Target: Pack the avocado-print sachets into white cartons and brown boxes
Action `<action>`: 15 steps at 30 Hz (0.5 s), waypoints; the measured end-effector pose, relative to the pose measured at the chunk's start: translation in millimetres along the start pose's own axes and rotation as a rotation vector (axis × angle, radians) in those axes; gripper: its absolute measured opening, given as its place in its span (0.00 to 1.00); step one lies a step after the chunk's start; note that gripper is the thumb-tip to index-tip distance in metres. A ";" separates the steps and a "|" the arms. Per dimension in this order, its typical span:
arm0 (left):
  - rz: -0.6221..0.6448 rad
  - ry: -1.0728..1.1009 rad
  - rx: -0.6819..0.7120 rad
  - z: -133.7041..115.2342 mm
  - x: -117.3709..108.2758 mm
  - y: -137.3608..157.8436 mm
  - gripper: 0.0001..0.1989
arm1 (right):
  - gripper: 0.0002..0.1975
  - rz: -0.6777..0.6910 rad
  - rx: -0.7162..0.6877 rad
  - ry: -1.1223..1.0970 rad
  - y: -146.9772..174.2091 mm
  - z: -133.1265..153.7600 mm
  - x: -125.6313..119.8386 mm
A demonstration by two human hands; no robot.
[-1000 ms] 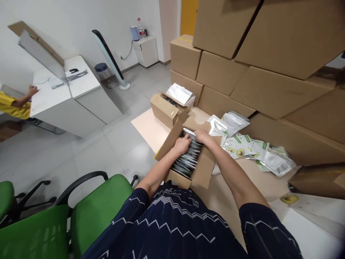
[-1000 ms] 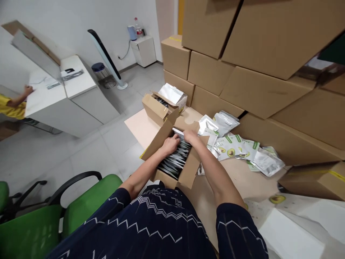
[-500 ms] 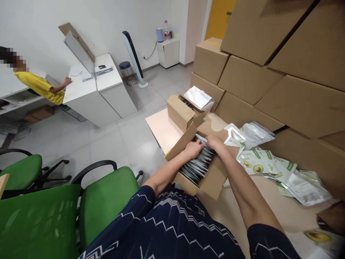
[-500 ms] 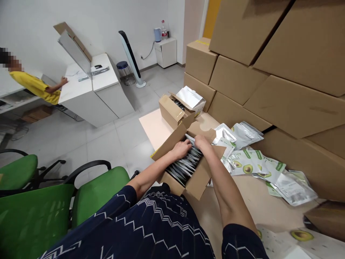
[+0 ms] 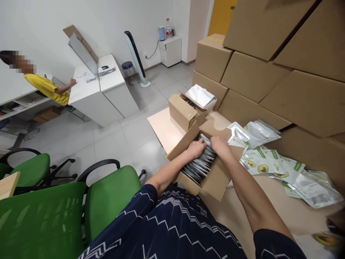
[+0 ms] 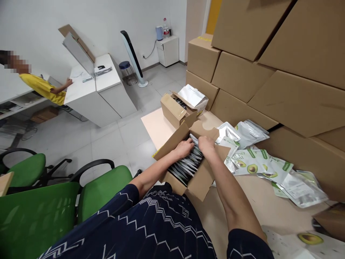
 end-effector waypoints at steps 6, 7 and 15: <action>-0.085 0.007 0.004 -5.1 -16.7 23.7 0.16 | 0.13 -0.007 -0.055 -0.114 6.4 -14.6 -17.6; -0.137 0.023 0.020 -8.3 -23.4 35.2 0.16 | 0.14 -0.111 -0.030 -0.190 8.1 -24.7 -30.2; -0.122 0.106 0.092 -52.0 -12.1 136.6 0.30 | 0.35 -0.410 0.434 -0.777 17.3 -116.0 -37.8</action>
Point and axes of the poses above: each hand's wrist, its own y-axis away from the middle knuckle, its own x-axis out of the palm, z = x × y, the point moved 7 cm from there along -y, towards the middle knuckle, and after that the axes turned 4 degrees about -z, right-handed, at the moved point
